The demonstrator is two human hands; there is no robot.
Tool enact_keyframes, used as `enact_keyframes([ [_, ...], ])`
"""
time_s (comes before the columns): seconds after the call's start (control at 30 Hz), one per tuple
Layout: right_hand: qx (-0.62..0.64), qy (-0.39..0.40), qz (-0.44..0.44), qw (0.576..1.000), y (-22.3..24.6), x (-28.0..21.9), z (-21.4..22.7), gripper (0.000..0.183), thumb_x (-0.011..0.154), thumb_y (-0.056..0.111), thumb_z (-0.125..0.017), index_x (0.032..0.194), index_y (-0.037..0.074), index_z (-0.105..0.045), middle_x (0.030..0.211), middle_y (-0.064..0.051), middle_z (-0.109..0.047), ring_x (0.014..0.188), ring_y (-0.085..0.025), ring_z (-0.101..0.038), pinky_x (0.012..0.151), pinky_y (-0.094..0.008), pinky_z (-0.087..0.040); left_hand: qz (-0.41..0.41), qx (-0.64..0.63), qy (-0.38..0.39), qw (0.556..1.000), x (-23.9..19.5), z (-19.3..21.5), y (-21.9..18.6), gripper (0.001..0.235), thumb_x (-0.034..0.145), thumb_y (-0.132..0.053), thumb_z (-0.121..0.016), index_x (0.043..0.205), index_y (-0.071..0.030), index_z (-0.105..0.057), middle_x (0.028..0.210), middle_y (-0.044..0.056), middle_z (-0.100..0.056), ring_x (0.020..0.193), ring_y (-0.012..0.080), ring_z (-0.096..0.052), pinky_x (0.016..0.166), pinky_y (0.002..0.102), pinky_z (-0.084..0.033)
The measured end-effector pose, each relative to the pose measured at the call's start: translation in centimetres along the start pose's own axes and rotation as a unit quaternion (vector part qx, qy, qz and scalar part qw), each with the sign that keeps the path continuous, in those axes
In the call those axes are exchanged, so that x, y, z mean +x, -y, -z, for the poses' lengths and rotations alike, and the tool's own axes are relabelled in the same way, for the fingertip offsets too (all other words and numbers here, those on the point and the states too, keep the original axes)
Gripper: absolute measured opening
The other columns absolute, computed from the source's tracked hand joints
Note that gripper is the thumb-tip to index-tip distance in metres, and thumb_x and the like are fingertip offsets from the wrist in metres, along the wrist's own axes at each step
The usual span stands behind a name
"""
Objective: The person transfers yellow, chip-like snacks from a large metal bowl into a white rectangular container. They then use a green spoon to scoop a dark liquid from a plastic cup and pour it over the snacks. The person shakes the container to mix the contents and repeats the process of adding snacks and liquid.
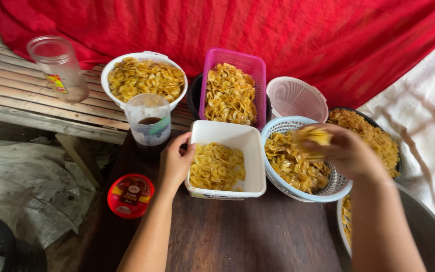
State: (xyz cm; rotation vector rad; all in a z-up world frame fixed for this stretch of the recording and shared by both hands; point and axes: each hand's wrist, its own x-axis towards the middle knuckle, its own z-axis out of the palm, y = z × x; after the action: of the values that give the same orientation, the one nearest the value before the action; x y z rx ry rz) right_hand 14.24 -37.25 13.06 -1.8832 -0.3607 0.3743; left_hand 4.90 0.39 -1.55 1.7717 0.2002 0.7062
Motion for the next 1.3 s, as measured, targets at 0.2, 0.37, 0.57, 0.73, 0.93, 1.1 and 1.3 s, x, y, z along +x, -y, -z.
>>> enact_keyframes([
  [0.2,-0.319,0.022,0.083,0.944,-0.6,5.0,-14.7,0.033,0.09,0.008,-0.066,0.124,0.012,-0.068,0.111,-0.012,-0.075,0.097,-0.027,-0.074,0.086,-0.037,-0.059,0.002,0.01,0.021,1.0,-0.7,0.0,-1.5,0.037,0.089,-0.012,-0.072,0.126,-0.009,-0.069,0.093,0.008,-0.075,0.059,0.0128,-0.058,0.056,0.029,-0.05],
  [0.37,-0.357,-0.006,0.219,0.908,-4.1,7.5,-16.1,0.029,0.089,0.009,-0.068,0.117,0.007,-0.069,0.112,-0.021,-0.07,0.101,-0.037,-0.067,0.088,-0.04,-0.053,0.002,0.026,0.014,1.0,-0.1,0.5,-1.8,0.034,0.09,-0.014,-0.071,0.124,-0.008,-0.069,0.095,0.01,-0.074,0.06,0.0158,-0.061,0.057,0.03,-0.052],
  [0.57,-0.367,-0.031,0.191,0.91,-1.9,8.4,-17.0,0.023,0.093,0.014,-0.064,0.114,0.01,-0.072,0.102,-0.016,-0.075,0.092,-0.033,-0.072,0.081,-0.039,-0.056,-0.05,0.199,-0.072,0.976,-0.2,2.0,-3.7,0.03,0.094,-0.024,-0.069,0.12,-0.009,-0.071,0.097,0.012,-0.074,0.075,0.0276,-0.07,0.065,0.04,-0.055],
  [0.73,-0.347,-0.054,0.203,0.914,2.7,9.4,-20.2,0.021,0.091,0.017,-0.067,0.109,0.014,-0.076,0.098,-0.013,-0.077,0.085,-0.032,-0.074,0.077,-0.04,-0.056,-0.058,0.28,-0.229,0.93,4.3,8.4,-3.0,0.029,0.099,-0.028,-0.067,0.122,-0.011,-0.071,0.113,0.013,-0.07,0.099,0.0345,-0.068,0.082,0.046,-0.055],
  [0.93,-0.289,0.01,0.372,0.882,8.1,13.5,-26.6,0.023,0.087,0.019,-0.072,0.109,0.012,-0.075,0.103,-0.012,-0.074,0.089,-0.03,-0.072,0.077,-0.039,-0.057,0.159,0.418,-0.019,0.895,14.4,11.8,2.0,0.041,0.09,-0.038,-0.071,0.116,-0.005,-0.071,0.118,0.022,-0.067,0.108,0.0395,-0.065,0.089,0.05,-0.053],
  [1.1,-0.524,0.096,0.271,0.802,9.3,17.7,-31.8,0.021,0.087,0.024,-0.071,0.106,0.019,-0.078,0.101,-0.009,-0.074,0.093,-0.032,-0.071,0.079,-0.043,-0.055,0.145,0.442,0.036,0.885,15.0,10.1,3.6,0.021,0.084,-0.014,-0.073,0.101,-0.002,-0.077,0.104,0.024,-0.073,0.102,0.039,-0.071,0.087,0.047,-0.057],
  [1.3,-0.65,0.139,0.195,0.721,6.0,20.1,-33.2,0.02,0.084,0.016,-0.07,0.101,0.011,-0.078,0.106,-0.012,-0.076,0.099,-0.03,-0.072,0.08,-0.042,-0.058,0.1,0.422,0.051,0.9,11.3,8.6,-0.9,0.037,0.075,-0.029,-0.087,0.094,0.0,-0.075,0.099,0.024,-0.072,0.096,0.0408,-0.07,0.084,0.046,-0.056],
])
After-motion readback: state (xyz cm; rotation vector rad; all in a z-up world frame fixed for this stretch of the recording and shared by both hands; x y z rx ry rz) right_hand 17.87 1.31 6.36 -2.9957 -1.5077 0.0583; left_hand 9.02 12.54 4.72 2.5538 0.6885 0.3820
